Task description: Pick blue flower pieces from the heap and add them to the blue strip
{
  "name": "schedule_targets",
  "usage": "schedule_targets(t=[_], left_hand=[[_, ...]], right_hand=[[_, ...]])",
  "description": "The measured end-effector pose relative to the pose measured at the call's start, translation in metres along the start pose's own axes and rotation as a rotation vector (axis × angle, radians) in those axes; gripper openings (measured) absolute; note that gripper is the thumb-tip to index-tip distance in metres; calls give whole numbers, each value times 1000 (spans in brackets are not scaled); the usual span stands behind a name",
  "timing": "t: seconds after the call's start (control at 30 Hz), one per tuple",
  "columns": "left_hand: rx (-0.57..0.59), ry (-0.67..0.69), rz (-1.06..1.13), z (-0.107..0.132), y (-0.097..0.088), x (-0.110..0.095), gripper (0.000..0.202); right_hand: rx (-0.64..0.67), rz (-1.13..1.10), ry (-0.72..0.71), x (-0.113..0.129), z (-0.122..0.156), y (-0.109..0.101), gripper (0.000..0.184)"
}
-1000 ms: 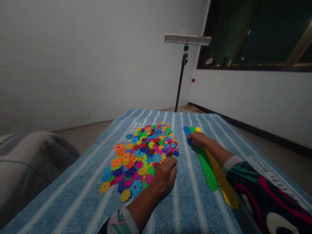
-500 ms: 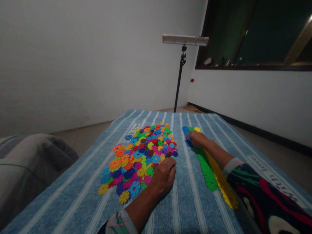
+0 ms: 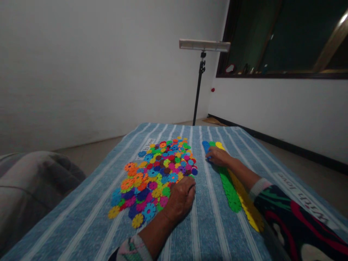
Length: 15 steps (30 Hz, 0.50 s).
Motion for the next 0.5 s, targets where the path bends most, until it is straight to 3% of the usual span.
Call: schedule_targets(t=[0.27,0.5], left_hand=[[-8,13,5,0,-2,0,19],[-22,40,4,-1,-2,0,20]], right_hand=[[-373,-219,208,-31,21,-34,36],[-499,-381,345,-59,70,-6,32]])
Point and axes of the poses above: each hand's wrist, its own z-axis away from the middle knuckle, its own y-axis out of the palm, x = y × z, the point moved 1 cm from there along -z, towards the middle knuckle, and after that the axes turned 11 degrees about -z, right-handed, at the moved point
